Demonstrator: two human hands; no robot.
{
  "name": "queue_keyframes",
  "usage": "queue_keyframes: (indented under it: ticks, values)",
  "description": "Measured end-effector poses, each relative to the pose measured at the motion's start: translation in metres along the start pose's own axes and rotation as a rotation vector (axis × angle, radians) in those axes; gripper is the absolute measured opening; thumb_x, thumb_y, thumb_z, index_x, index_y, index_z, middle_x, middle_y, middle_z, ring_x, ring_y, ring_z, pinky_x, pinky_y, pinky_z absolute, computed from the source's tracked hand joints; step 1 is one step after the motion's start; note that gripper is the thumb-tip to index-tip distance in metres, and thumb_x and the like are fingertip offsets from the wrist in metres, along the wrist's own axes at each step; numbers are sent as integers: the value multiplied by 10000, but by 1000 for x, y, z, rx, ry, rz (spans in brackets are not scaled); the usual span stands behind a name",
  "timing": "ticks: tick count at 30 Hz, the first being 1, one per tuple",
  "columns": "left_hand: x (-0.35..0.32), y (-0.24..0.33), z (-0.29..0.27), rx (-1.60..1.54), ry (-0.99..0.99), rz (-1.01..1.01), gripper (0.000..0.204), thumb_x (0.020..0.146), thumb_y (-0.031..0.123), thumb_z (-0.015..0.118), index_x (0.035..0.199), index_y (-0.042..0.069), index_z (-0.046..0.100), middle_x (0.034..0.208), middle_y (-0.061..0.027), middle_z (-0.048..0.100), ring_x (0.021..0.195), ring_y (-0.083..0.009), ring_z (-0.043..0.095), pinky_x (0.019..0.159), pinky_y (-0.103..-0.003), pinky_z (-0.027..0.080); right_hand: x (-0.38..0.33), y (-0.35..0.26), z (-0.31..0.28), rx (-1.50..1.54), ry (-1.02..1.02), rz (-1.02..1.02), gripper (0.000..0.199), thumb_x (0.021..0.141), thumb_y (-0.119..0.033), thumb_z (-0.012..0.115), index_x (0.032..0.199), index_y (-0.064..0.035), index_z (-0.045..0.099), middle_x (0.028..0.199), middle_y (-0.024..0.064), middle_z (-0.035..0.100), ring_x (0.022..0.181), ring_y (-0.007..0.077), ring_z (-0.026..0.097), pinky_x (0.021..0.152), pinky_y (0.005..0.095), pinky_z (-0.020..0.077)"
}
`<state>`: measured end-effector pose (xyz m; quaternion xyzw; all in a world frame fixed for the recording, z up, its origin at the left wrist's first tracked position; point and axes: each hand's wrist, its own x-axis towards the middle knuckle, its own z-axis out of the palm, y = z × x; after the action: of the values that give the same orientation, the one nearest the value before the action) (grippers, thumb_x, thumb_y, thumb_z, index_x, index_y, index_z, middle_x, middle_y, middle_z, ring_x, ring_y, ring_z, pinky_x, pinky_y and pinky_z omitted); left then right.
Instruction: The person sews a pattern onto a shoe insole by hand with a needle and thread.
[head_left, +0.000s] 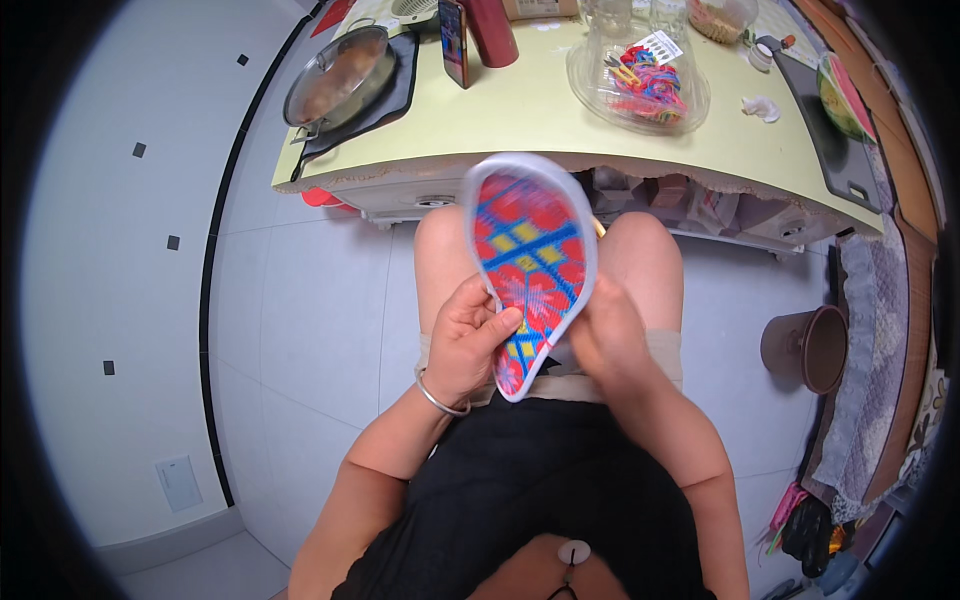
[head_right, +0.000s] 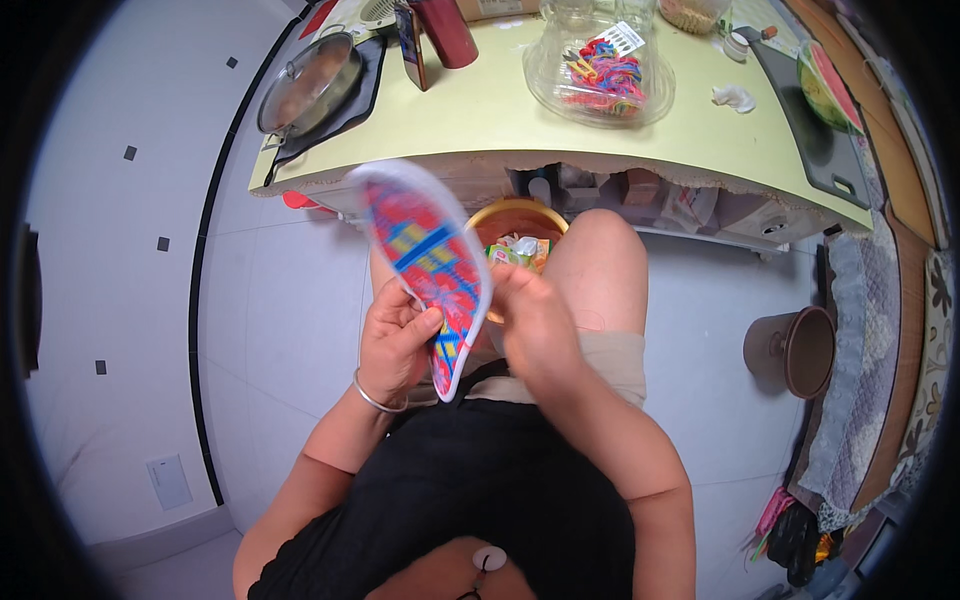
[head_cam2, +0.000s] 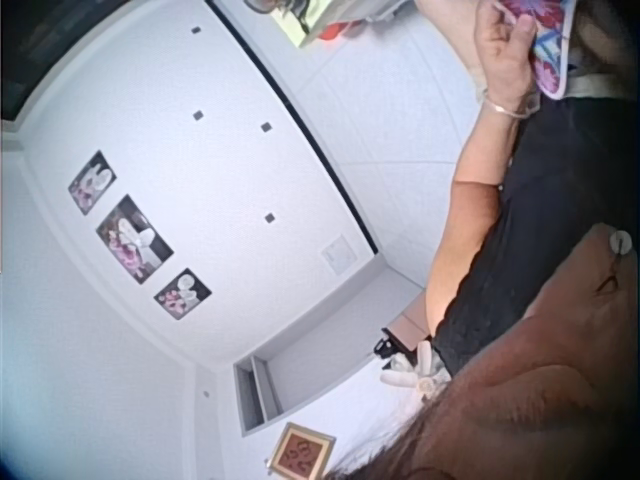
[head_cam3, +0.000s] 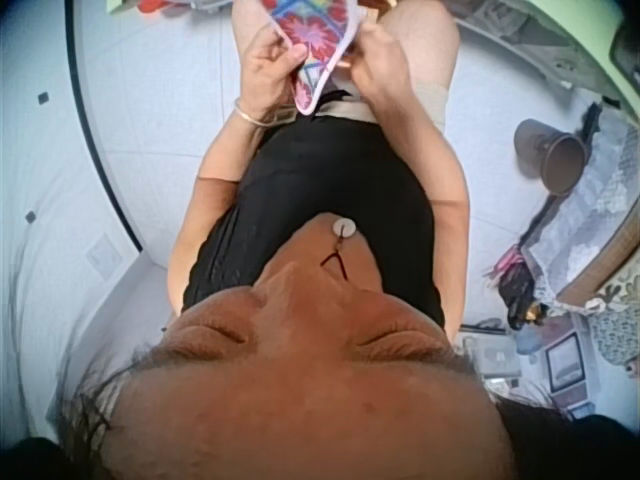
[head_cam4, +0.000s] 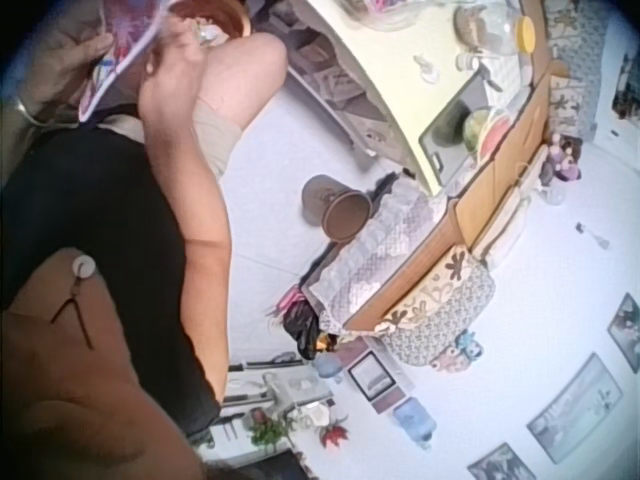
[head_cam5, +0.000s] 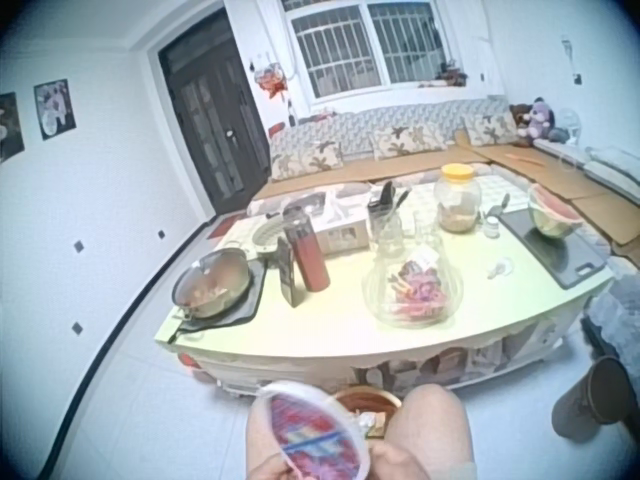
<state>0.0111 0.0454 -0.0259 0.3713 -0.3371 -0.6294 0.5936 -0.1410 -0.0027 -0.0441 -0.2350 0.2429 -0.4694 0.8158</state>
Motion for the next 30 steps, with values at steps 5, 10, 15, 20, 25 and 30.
queue_keyframes:
  ticks: [5,10,15,20,25,30]
  values:
    - [12,26,-21,27,135,182,424,864,59,598,1255,-27,458,920,-40,588,777,-116,569,668,-262,495,7,-40,-101,549,209,-165,143,916,-54,520,1039,12,548,946,69,597,813,107,589,577,209,452]
    - [-8,111,-160,-406,283,277,451,879,132,526,1275,-60,426,764,-22,423,585,-111,356,446,-256,351,-69,-160,-239,297,527,-498,171,894,16,505,1061,-2,475,740,19,426,562,94,341,427,215,291]
    - [-6,120,-231,-622,143,239,463,871,82,485,1296,-85,406,766,-49,427,598,-134,363,454,-260,365,-218,-244,-454,242,598,-859,136,919,-24,473,1050,-7,504,679,19,392,498,91,300,373,222,244]
    - [19,28,-100,-967,-112,-202,493,912,143,477,1349,-56,365,753,-61,433,603,-150,373,455,-272,351,-63,-142,-174,-319,772,-678,249,916,-124,544,1141,-23,578,706,-26,451,515,27,330,420,160,256]
    - [26,-16,-44,-1040,-405,-442,540,975,274,363,1424,-17,292,729,-78,432,566,-160,343,468,-284,330,-24,-42,-10,-888,244,-482,69,846,-29,610,914,-30,624,785,9,609,634,89,549,572,233,454]
    - [19,-56,-39,-1246,-599,-458,539,941,293,484,1363,-25,377,663,-53,422,543,-138,372,442,-249,325,-13,-19,26,-1281,-110,-908,111,760,-1,625,866,-29,632,733,88,620,632,236,615,562,325,492]
